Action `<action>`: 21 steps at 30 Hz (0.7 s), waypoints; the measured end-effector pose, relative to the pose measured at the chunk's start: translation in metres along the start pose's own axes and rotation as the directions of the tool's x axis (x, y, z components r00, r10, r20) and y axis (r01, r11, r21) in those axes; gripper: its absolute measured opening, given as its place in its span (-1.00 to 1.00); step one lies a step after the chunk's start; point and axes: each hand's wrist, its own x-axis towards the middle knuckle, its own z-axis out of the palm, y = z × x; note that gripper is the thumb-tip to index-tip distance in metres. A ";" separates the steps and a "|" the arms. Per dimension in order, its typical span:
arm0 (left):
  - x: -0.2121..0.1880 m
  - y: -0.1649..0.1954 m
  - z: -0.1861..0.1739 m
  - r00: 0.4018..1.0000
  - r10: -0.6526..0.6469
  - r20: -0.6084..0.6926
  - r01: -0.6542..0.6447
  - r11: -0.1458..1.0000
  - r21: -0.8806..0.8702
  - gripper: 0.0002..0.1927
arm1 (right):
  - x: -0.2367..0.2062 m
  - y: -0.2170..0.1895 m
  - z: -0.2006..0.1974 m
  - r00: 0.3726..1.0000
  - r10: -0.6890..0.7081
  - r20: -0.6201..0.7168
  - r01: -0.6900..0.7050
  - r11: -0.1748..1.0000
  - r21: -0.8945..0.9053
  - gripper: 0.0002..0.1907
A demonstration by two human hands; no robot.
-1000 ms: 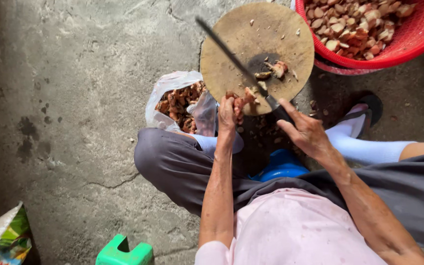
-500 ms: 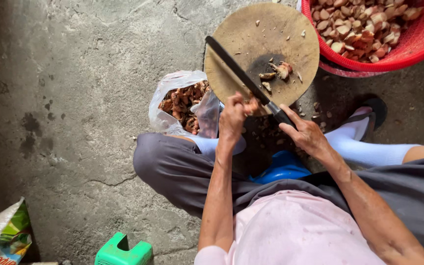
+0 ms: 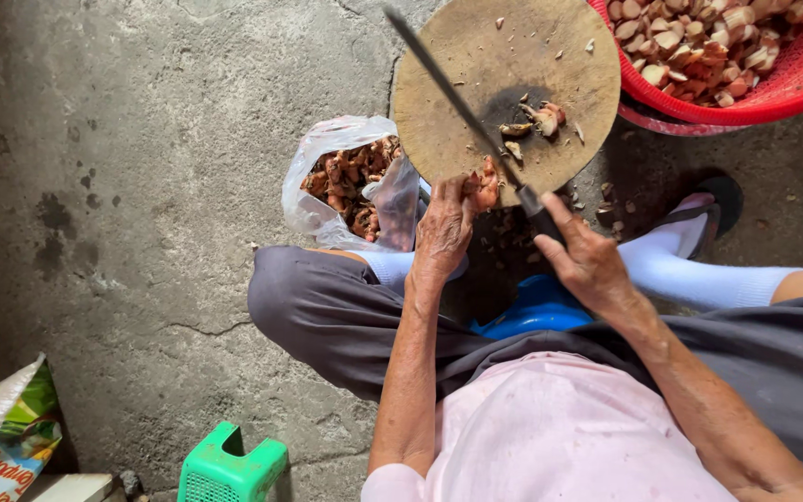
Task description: The person sits on a low stool and uses a large knife to chop brown root vegetables on a round wooden board. Chopped pieces are pushed into a red basket, while peels and trimmings fall onto the floor or into a plastic bag.
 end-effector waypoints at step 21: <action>0.007 0.028 -0.031 0.924 0.371 0.090 -0.381 0.883 0.276 -0.56 | 0.021 -0.009 -0.044 0.997 -0.070 0.022 0.070 0.998 -0.001 -0.38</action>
